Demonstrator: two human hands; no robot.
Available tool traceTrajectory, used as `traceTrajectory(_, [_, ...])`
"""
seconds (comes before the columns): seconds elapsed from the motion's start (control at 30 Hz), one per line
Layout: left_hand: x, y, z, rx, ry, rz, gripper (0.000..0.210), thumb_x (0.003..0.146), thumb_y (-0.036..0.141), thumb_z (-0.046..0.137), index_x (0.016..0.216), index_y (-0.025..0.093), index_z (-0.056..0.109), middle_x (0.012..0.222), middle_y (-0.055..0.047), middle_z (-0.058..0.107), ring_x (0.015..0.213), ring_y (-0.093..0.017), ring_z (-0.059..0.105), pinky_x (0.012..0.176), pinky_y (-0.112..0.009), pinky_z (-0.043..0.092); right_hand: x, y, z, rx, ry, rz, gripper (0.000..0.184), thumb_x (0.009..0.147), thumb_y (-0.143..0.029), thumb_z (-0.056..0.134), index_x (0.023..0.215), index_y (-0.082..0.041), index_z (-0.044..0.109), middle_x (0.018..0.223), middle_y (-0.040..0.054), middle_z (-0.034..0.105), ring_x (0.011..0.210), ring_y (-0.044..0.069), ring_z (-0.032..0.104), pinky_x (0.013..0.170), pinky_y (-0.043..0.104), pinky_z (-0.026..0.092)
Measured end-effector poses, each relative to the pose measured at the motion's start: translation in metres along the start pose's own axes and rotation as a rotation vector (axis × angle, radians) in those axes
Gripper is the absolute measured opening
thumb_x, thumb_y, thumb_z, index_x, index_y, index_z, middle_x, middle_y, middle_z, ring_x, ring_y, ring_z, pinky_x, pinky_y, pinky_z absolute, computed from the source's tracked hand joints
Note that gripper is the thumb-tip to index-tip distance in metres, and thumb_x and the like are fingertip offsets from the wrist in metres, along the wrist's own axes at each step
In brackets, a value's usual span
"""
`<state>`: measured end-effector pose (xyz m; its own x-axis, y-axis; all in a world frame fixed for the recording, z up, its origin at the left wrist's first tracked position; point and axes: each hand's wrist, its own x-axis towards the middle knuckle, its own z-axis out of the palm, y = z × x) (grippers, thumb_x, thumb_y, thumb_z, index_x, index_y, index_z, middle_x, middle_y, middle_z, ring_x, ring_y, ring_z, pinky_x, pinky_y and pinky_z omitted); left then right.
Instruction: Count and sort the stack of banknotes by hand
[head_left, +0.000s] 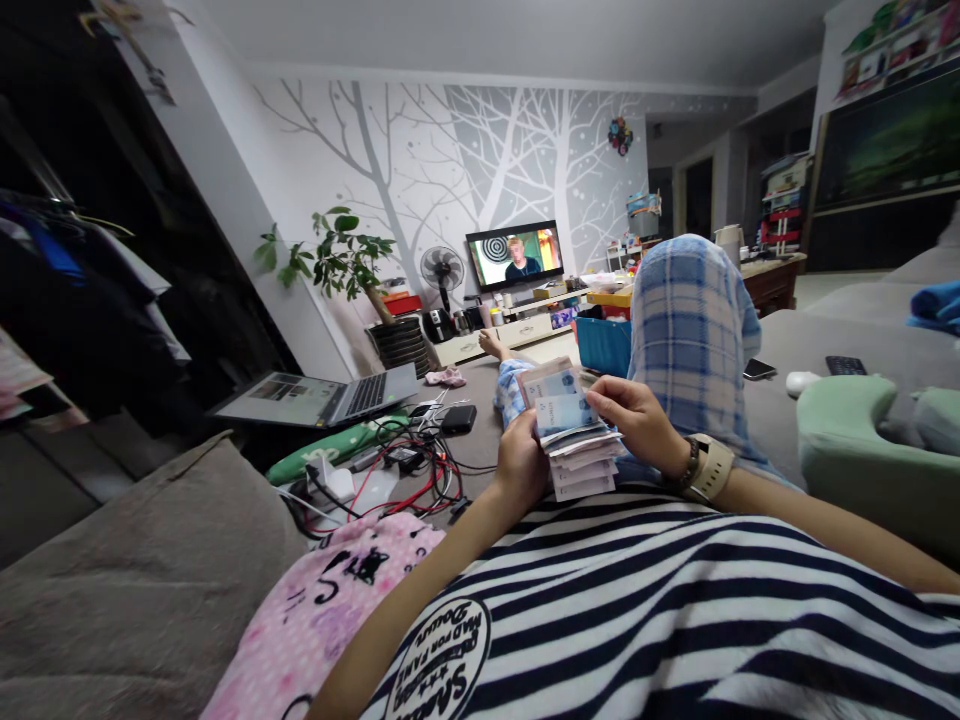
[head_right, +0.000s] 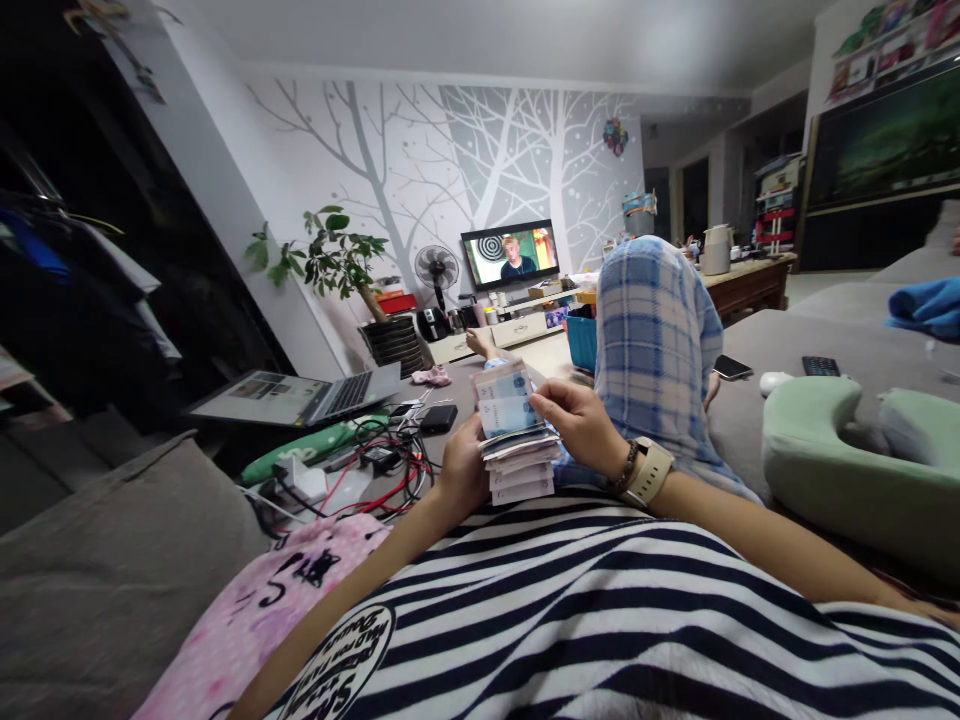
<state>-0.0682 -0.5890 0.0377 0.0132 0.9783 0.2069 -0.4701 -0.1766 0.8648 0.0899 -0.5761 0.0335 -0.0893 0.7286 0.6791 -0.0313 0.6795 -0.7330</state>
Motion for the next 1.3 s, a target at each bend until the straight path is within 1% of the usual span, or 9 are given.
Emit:
traceTrajectory(0.13, [-0.0004,-0.0001,0.001,-0.03,-0.018,-0.028,0.012,0.07,0.025,0.072,0.079,0.018,0.072,0.087,-0.014,0.077,0.1,-0.038,0.071,0.083,-0.049,0.06,-0.0003,-0.0003,0.0002,0.039,-0.018,0.01,0.049,0.08,-0.068,0.069,0.072,-0.02,0.06,0.059,-0.0046,0.043,0.055,0.011,0.032,0.052,0.028,0.028])
traceTrajectory(0.23, [0.0012,-0.0004,0.0014,-0.029,-0.024,-0.045,0.013,0.069,0.026,0.071,0.08,0.018,0.072,0.088,-0.014,0.077,0.101,-0.038,0.071,0.083,-0.049,0.06,-0.0002,-0.0006,0.0004,0.042,-0.019,0.006,0.049,0.079,-0.068,0.069,0.073,-0.02,0.061,0.059,-0.0044,0.044,0.055,0.011,0.032,0.052,0.028,0.028])
traceTrajectory(0.43, [0.0009,-0.0001,0.0006,-0.006,-0.045,-0.008,0.01,0.07,0.024,0.071,0.077,0.018,0.072,0.086,-0.013,0.077,0.101,-0.037,0.071,0.082,-0.045,0.06,-0.0004,-0.0011,0.0006,0.059,-0.021,0.013,0.049,0.079,-0.067,0.07,0.072,-0.02,0.06,0.059,-0.0043,0.043,0.055,0.011,0.032,0.053,0.028,0.028])
traceTrajectory(0.53, [0.0005,-0.0005,0.0008,-0.002,-0.049,-0.013,0.011,0.07,0.023,0.07,0.08,0.019,0.073,0.086,-0.012,0.078,0.101,-0.036,0.072,0.08,-0.044,0.061,-0.0008,-0.0014,0.0008,0.062,-0.025,0.006,0.048,0.079,-0.066,0.07,0.071,-0.02,0.06,0.059,-0.004,0.044,0.055,0.011,0.032,0.053,0.028,0.029])
traceTrajectory(0.77, [0.003,-0.0021,0.0005,-0.038,-0.031,-0.015,0.012,0.068,0.023,0.071,0.08,0.018,0.072,0.089,-0.013,0.078,0.102,-0.037,0.071,0.082,-0.045,0.061,-0.0021,-0.0028,0.0009,0.062,-0.015,-0.009,0.045,0.08,-0.063,0.07,0.071,-0.02,0.061,0.061,-0.0031,0.046,0.057,0.012,0.036,0.055,0.028,0.032])
traceTrajectory(0.87, [0.0043,-0.0035,-0.0004,-0.049,-0.043,-0.044,0.013,0.068,0.025,0.073,0.078,0.018,0.071,0.089,-0.013,0.078,0.102,-0.037,0.072,0.083,-0.045,0.061,-0.0024,-0.002,0.0002,0.064,-0.028,-0.007,0.044,0.081,-0.061,0.07,0.071,-0.02,0.06,0.061,-0.0032,0.046,0.057,0.012,0.036,0.054,0.028,0.031])
traceTrajectory(1.07, [0.0081,-0.0056,-0.0038,-0.094,-0.073,-0.103,0.024,0.065,0.033,0.079,0.079,0.017,0.068,0.087,-0.013,0.077,0.098,-0.036,0.073,0.083,-0.045,0.06,-0.002,0.0001,-0.0006,0.061,-0.051,-0.03,0.046,0.082,-0.062,0.069,0.07,-0.019,0.058,0.06,-0.0032,0.046,0.057,0.011,0.036,0.054,0.027,0.031])
traceTrajectory(1.17, [0.009,-0.005,-0.0038,-0.11,-0.065,-0.115,0.025,0.064,0.032,0.08,0.08,0.017,0.067,0.084,-0.012,0.076,0.096,-0.035,0.073,0.082,-0.044,0.06,-0.0023,-0.0002,-0.0006,0.06,-0.059,-0.037,0.046,0.082,-0.062,0.069,0.069,-0.019,0.059,0.06,-0.0036,0.045,0.057,0.011,0.035,0.054,0.027,0.03])
traceTrajectory(1.3, [0.0078,-0.0027,-0.0009,-0.135,-0.04,-0.124,0.022,0.064,0.028,0.08,0.077,0.017,0.067,0.081,-0.011,0.076,0.094,-0.033,0.073,0.08,-0.042,0.059,-0.0031,-0.0015,-0.0006,0.052,-0.065,-0.047,0.047,0.083,-0.062,0.069,0.067,-0.019,0.058,0.059,-0.0037,0.044,0.056,0.011,0.034,0.054,0.027,0.03])
